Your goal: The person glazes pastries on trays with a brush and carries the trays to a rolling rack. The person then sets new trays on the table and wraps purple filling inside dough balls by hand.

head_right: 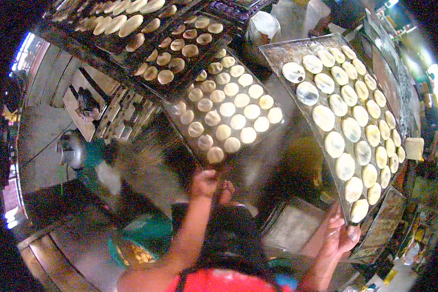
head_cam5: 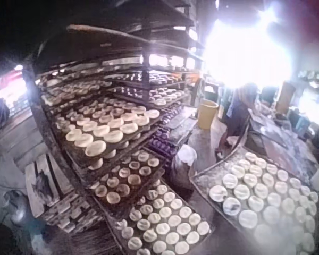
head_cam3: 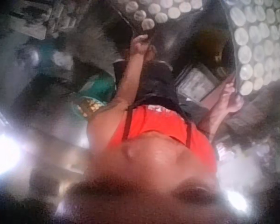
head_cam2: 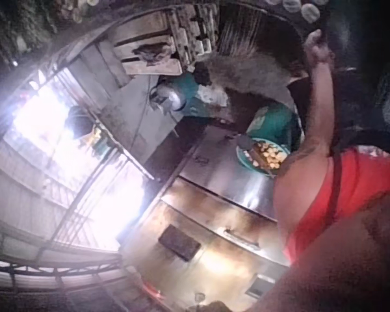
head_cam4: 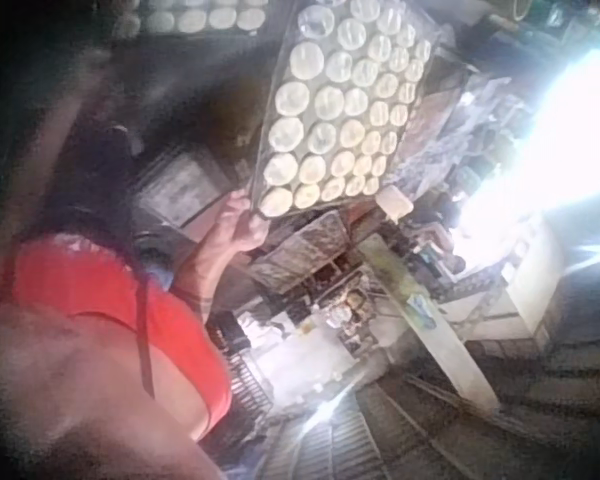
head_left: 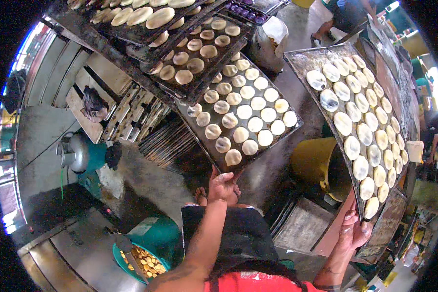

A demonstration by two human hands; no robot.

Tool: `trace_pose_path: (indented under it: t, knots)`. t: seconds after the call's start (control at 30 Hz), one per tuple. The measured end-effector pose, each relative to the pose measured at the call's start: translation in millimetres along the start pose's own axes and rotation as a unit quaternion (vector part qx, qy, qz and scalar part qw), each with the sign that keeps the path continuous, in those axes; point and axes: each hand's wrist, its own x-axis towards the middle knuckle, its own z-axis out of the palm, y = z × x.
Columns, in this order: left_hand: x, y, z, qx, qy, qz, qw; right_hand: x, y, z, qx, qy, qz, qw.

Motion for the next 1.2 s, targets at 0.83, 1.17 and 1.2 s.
trace_pose_path:
  t: [0.83, 1.17, 1.2]
  knots:
    - [125.6, -25.2, 124.0, -0.080, -0.189, 0.269, 0.941, -8.1, -20.5, -0.9, -0.036, 0.051, 0.023, 0.998]
    - [168.7, 114.0, 158.9, 0.050, -0.023, 0.331, 0.942, -30.5, -5.3, -7.3, -0.155, 0.133, 0.023, 0.979]
    - [168.9, 122.5, 158.7, 0.102, -0.009, 0.348, 0.932, -37.0, -2.3, -12.0, -0.296, 0.204, 0.011, 0.933]
